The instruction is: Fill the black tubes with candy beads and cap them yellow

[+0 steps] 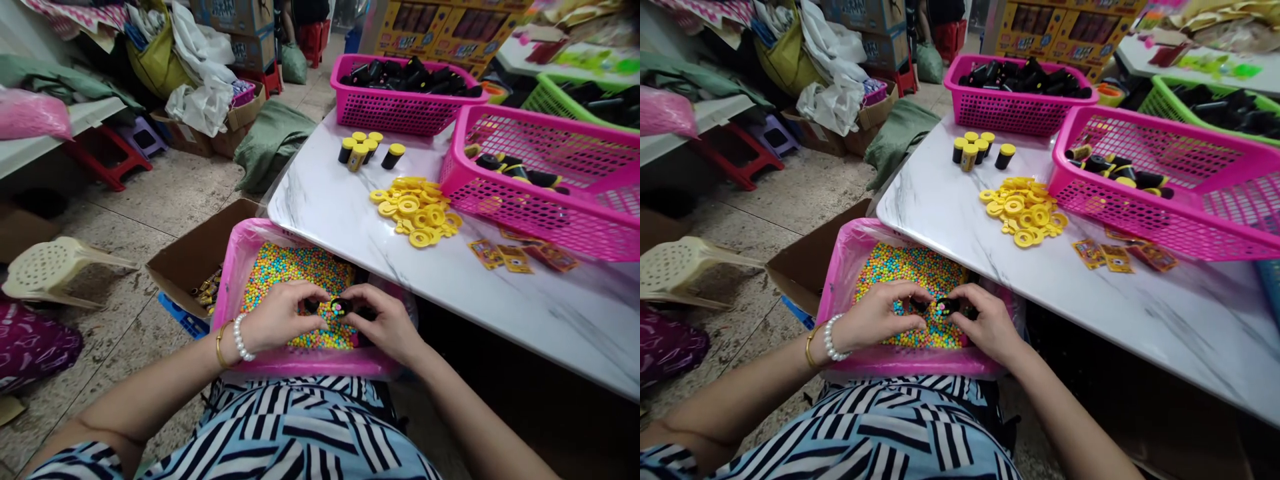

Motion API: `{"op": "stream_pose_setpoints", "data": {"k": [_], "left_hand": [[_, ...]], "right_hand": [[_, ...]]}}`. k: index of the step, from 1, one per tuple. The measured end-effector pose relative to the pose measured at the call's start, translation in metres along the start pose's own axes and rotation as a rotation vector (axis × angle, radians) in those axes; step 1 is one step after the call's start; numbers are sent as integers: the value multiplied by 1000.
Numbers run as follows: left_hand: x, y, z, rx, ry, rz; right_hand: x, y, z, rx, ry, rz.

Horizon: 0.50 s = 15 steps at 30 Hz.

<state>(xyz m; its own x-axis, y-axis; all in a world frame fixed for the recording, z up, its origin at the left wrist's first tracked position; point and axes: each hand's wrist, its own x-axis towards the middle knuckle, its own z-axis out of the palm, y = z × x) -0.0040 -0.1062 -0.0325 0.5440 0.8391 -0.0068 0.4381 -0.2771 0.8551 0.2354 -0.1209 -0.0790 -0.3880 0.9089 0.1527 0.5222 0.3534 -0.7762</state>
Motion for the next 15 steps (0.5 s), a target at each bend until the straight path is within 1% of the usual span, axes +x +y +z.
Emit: {"op": "stream_pose_setpoints", "data": {"k": [3, 4, 6, 9, 11, 13, 15], "left_hand": [[-1, -3, 2, 26, 17, 31], [-1, -5, 3, 33, 19, 36], [-1, -8, 4, 32, 16, 38], [-1, -7, 5, 13, 5, 35], [-1, -2, 4, 3, 4, 36], [0, 6, 4, 4, 31, 61], [1, 13, 4, 12, 91, 108]], "right_hand": [[0, 2, -2, -58, 9, -57], [0, 2, -3, -51, 6, -48], [0, 1, -4, 17, -6, 22], [0, -5, -3, 285, -34, 141], [2, -11, 0, 508, -23, 171], [4, -17, 5, 656, 42, 154], [7, -24, 11, 709, 126, 119]]}}
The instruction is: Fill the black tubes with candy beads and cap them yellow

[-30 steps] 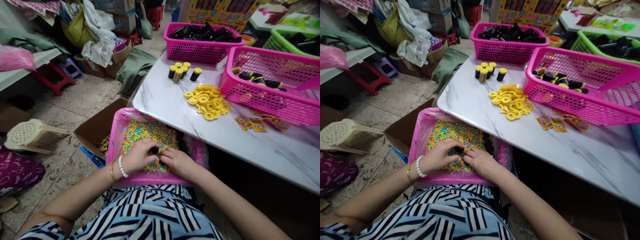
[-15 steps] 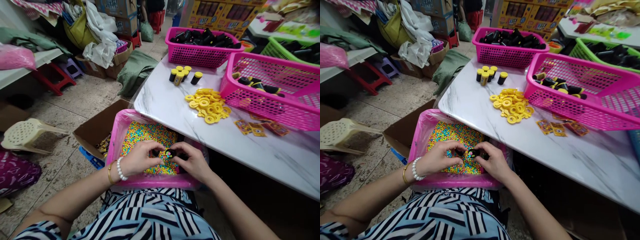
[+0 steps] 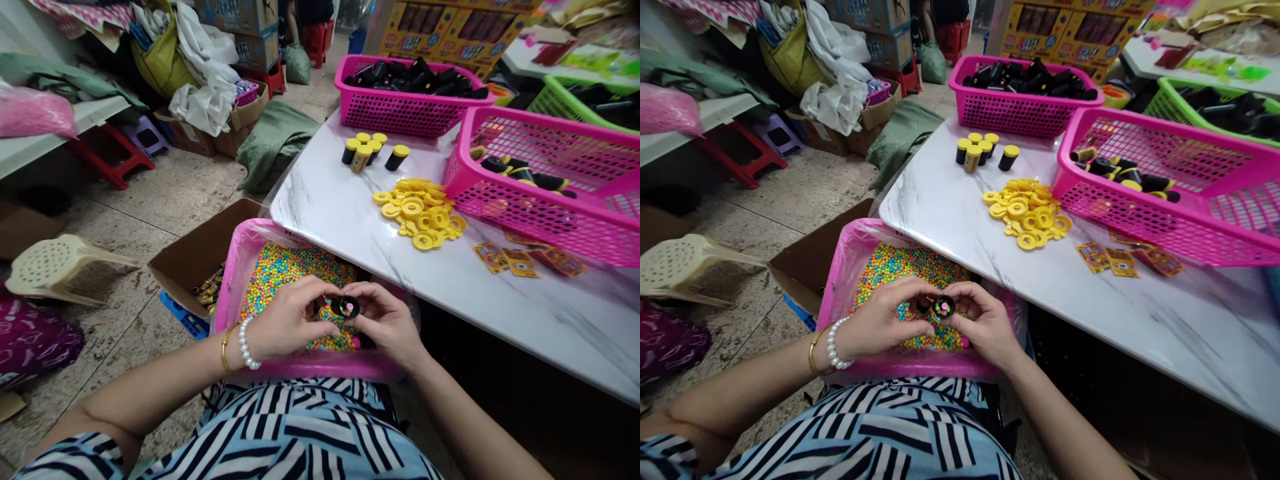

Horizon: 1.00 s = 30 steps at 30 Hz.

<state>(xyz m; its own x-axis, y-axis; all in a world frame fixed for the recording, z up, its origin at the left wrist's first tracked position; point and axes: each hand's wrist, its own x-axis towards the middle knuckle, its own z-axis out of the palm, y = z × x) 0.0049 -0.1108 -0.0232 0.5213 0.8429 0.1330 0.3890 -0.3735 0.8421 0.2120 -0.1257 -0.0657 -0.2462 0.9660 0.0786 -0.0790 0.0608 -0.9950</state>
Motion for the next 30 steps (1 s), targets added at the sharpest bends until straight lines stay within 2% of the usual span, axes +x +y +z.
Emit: {"op": "stream_pose_setpoints", "data": {"k": [4, 8, 11, 15, 17, 18, 19, 21, 23, 26, 30], "left_hand": [[4, 6, -3, 7, 82, 81], [10, 3, -10, 26, -52, 97], [13, 0, -12, -3, -153, 40], [12, -3, -9, 2, -125, 3], [13, -2, -10, 38, -55, -10], [15, -1, -12, 53, -12, -4], [18, -1, -15, 63, 34, 18], [30, 0, -21, 76, 120, 104], [48, 1, -25, 89, 180, 193], [80, -3, -24, 127, 197, 243], [110, -10, -15, 215, 130, 239]], "right_hand": [[0, -4, 13, 9, 66, -3], [-4, -7, 14, -51, 28, 73], [-8, -6, 13, -219, 16, -8], [-11, -11, 10, -512, -23, -183], [-10, -21, 0, -679, -44, -304], [-9, -28, -7, -765, -10, -367], [-7, -35, -17, -862, 65, -431], [-2, -48, -39, -1113, 294, -513], [4, -54, -62, -1391, 468, -520], [12, -50, -85, -1627, 482, -455], [12, -40, -83, -1593, 438, -453]]}}
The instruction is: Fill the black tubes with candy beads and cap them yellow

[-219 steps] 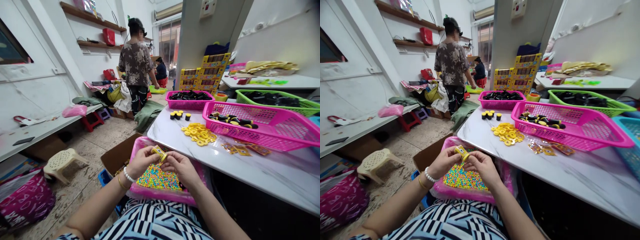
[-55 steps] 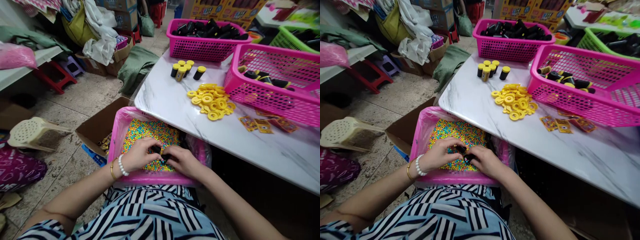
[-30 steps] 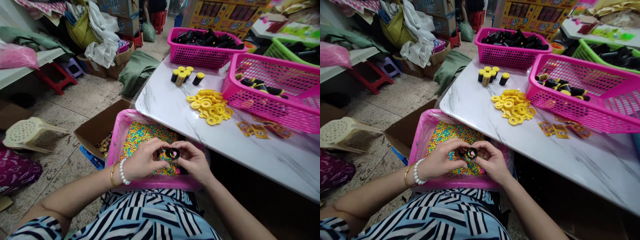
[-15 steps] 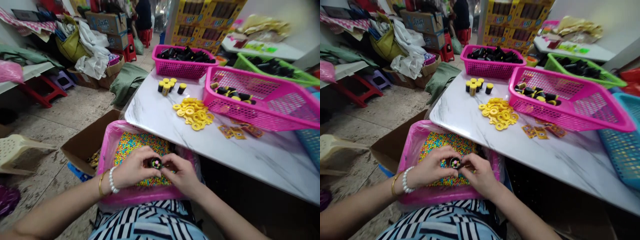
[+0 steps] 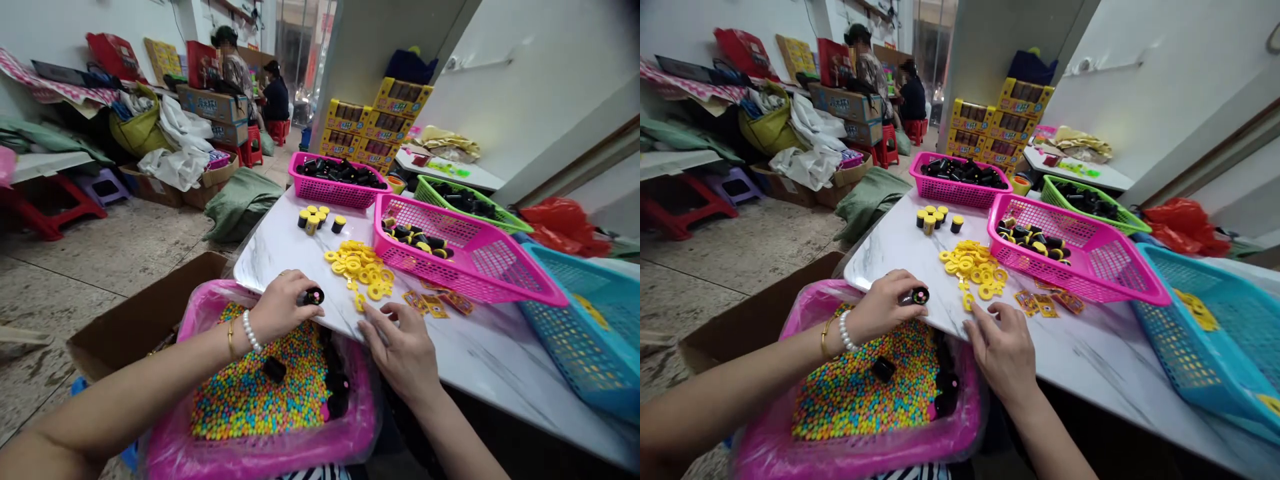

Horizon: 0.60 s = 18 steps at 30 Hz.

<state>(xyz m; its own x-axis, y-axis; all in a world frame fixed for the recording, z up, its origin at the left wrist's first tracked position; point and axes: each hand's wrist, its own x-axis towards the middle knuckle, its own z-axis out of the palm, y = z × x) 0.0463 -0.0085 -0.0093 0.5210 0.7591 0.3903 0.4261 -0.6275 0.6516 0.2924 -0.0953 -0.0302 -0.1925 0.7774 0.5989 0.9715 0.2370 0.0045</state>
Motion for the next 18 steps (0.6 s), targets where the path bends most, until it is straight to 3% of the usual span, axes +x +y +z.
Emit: {"op": "stream_pose_setpoints", "data": {"k": [8, 12, 15, 18], "left_hand": [[-4, -2, 6, -45, 34, 4], [-6, -2, 7, -66, 43, 6], [-5, -1, 7, -58, 30, -3], [-4, 0, 7, -59, 28, -24]], "right_hand": [[10, -17, -11, 162, -72, -209], [14, -22, -11, 244, -119, -211], [22, -26, -17, 178, -177, -213], [36, -28, -28, 93, -271, -385]]}}
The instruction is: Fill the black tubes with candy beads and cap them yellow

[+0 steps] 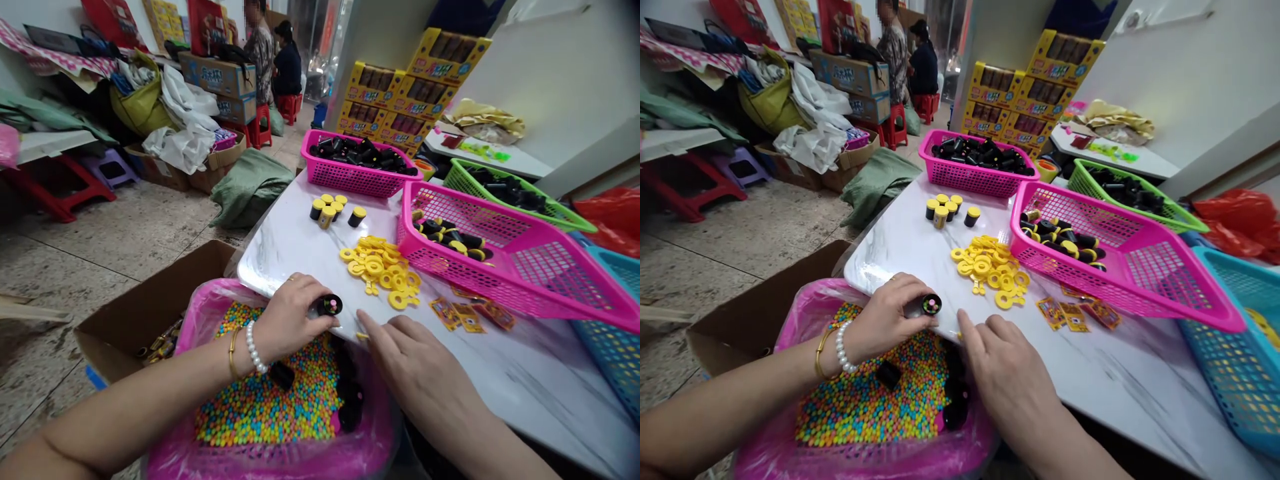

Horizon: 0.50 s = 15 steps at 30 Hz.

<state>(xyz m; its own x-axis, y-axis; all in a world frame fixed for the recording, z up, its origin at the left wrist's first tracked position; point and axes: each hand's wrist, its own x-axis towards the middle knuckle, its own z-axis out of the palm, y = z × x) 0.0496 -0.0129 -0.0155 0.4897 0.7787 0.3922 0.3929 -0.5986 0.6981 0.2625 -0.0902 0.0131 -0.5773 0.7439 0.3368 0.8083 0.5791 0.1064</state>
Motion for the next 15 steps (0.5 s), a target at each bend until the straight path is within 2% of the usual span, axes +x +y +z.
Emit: {"op": "stream_pose_setpoints", "data": {"k": [2, 3, 6, 9, 11, 15], "left_hand": [[0, 1, 1, -5, 13, -9], [-1, 1, 2, -5, 24, -11], [-2, 0, 6, 9, 56, 2], [-3, -1, 8, 27, 86, 24], [-3, -2, 9, 41, 100, 33], [-3, -1, 9, 64, 88, 36]], "right_hand": [[7, 4, -9, 139, -82, -57], [12, 7, -12, 291, -123, -19], [26, 20, -13, 936, -179, 316], [41, 29, -2, 1403, -75, 679], [49, 28, 8, 1521, -44, 830], [60, 17, 21, 1642, -91, 1002]]}}
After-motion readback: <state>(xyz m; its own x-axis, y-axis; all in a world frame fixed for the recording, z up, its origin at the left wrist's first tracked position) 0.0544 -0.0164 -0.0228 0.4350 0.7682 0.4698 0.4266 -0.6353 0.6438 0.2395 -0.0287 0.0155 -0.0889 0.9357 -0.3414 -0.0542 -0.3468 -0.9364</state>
